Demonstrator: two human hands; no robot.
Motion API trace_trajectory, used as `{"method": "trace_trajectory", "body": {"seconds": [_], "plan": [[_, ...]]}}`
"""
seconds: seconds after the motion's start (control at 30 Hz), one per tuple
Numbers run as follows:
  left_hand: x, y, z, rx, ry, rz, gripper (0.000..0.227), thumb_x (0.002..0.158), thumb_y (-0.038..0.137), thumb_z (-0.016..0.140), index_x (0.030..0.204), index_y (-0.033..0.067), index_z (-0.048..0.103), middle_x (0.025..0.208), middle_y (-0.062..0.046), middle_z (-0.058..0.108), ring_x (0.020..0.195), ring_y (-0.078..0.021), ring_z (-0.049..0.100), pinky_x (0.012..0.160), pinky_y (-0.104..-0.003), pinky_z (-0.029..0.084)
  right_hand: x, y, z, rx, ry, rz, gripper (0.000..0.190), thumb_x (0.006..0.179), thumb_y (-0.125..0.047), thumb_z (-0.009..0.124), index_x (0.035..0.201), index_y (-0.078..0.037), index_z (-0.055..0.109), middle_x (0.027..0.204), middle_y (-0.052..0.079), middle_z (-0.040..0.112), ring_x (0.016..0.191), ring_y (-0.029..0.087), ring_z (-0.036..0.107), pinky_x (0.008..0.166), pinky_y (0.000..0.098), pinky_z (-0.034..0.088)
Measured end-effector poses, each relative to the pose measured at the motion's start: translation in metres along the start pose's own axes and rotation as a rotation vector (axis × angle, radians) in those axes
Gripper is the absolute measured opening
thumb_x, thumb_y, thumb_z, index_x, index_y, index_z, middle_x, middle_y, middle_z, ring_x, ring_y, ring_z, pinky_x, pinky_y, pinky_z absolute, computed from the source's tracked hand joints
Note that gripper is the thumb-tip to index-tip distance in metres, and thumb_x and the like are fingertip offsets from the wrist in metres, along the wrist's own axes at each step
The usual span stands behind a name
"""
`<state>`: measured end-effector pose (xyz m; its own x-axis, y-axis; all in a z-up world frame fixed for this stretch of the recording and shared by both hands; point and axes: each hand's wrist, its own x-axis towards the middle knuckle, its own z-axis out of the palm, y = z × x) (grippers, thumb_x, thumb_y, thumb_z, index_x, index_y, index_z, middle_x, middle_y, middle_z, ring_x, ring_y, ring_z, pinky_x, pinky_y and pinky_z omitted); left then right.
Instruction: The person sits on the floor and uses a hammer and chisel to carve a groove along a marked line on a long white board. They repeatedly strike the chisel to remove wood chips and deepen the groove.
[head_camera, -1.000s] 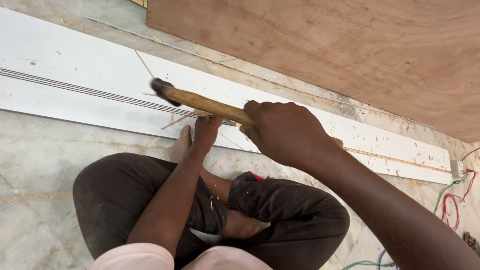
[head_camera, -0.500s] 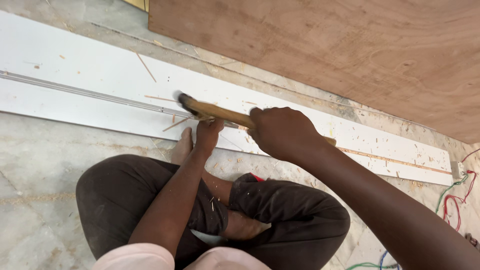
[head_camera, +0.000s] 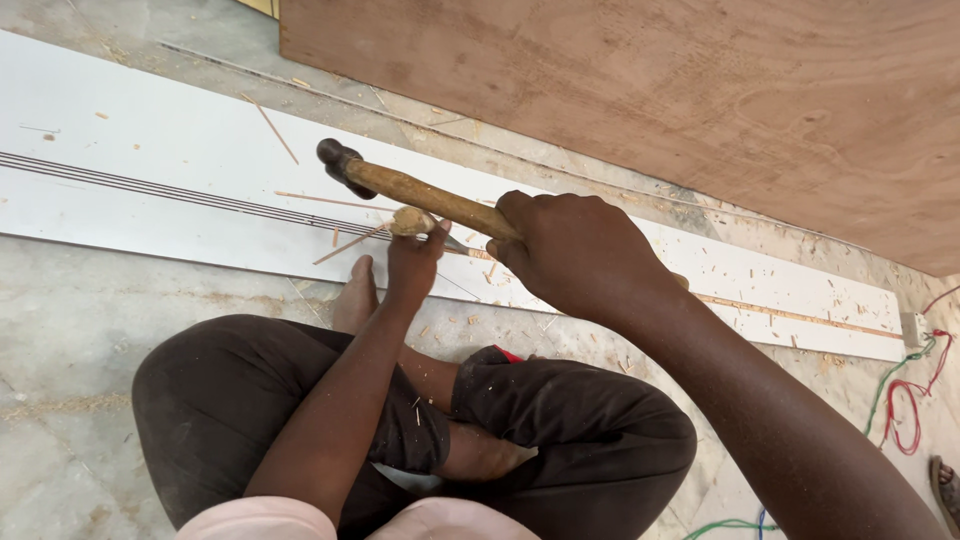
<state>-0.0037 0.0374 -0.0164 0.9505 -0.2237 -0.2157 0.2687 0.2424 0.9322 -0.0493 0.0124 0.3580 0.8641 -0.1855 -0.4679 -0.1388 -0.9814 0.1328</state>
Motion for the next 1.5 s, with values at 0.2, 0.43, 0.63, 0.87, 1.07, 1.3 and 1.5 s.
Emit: {"method": "trace_trajectory", "body": {"seconds": [0.2, 0.43, 0.63, 0.87, 1.07, 1.3, 1.5], "plan": [[0.002, 0.006, -0.004, 0.147, 0.018, -0.049, 0.038, 0.097, 0.035, 0.069, 0.102, -0.0019, 0.063, 0.071, -0.007, 0.066, 0.061, -0.0123, 0.061, 0.057, -0.030, 0.048, -0.005, 0.001, 0.005, 0.022, 0.020, -0.067, 0.036, 0.093, -0.041, 0.063, 0.117, -0.013, 0.067, 0.089, 0.012, 0.074, 0.085, 0.034, 0.070, 0.074, 0.0507, 0.053], [0.003, -0.017, -0.003, -0.173, -0.034, -0.056, 0.027, 0.094, 0.024, 0.067, 0.105, 0.0008, 0.059, 0.077, -0.001, 0.064, 0.067, -0.0075, 0.060, 0.061, -0.025, 0.052, 0.011, 0.003, 0.016, -0.066, -0.074, -0.038, 0.038, 0.096, -0.041, 0.062, 0.121, -0.012, 0.064, 0.090, 0.011, 0.073, 0.086, 0.032, 0.070, 0.075, 0.0496, 0.055], [0.003, -0.020, -0.003, -0.155, -0.062, -0.108, 0.026, 0.097, 0.024, 0.069, 0.101, -0.0004, 0.062, 0.080, -0.001, 0.059, 0.072, -0.0094, 0.054, 0.062, -0.026, 0.046, 0.005, -0.002, 0.016, -0.052, -0.072, -0.066, 0.037, 0.095, -0.042, 0.061, 0.117, -0.012, 0.065, 0.091, 0.011, 0.074, 0.087, 0.032, 0.070, 0.077, 0.0496, 0.055], [-0.007, -0.038, 0.012, -0.284, -0.161, -0.337, 0.020, 0.088, 0.022, 0.076, 0.102, 0.0102, 0.067, 0.084, 0.002, 0.066, 0.072, -0.0078, 0.058, 0.062, -0.025, 0.048, 0.022, 0.027, 0.039, -0.112, -0.054, 0.044, 0.035, 0.095, -0.042, 0.061, 0.114, -0.013, 0.066, 0.090, 0.011, 0.072, 0.088, 0.034, 0.070, 0.076, 0.0514, 0.055], [0.012, -0.044, 0.018, -0.179, -0.076, -0.229, 0.031, 0.097, 0.029, 0.078, 0.097, -0.0007, 0.069, 0.082, -0.004, 0.064, 0.072, -0.0115, 0.053, 0.063, -0.030, 0.045, -0.003, 0.089, 0.080, 0.262, 0.086, 0.244, 0.038, 0.093, -0.046, 0.065, 0.113, -0.014, 0.067, 0.074, 0.012, 0.071, 0.072, 0.030, 0.068, 0.067, 0.0449, 0.051], [0.009, 0.056, -0.011, 0.493, 0.191, 0.548, 0.031, 0.093, 0.030, 0.074, 0.110, 0.0070, 0.062, 0.105, -0.018, 0.064, 0.099, -0.0354, 0.062, 0.084, -0.045, 0.051, 0.020, 0.116, 0.211, 1.465, 0.133, 0.539, 0.030, 0.096, -0.027, 0.068, 0.098, -0.001, 0.054, 0.072, 0.005, 0.052, 0.053, 0.015, 0.045, 0.045, 0.0313, 0.039], [0.022, 0.071, -0.025, 0.433, 0.008, 0.214, 0.043, 0.096, 0.048, 0.069, 0.106, 0.0062, 0.065, 0.095, -0.010, 0.071, 0.090, -0.0261, 0.069, 0.080, -0.041, 0.054, 0.062, 0.140, 0.317, 1.945, -0.018, 0.491, 0.022, 0.097, -0.020, 0.064, 0.107, -0.005, 0.052, 0.074, 0.002, 0.051, 0.053, 0.010, 0.043, 0.043, 0.0253, 0.039]]}}
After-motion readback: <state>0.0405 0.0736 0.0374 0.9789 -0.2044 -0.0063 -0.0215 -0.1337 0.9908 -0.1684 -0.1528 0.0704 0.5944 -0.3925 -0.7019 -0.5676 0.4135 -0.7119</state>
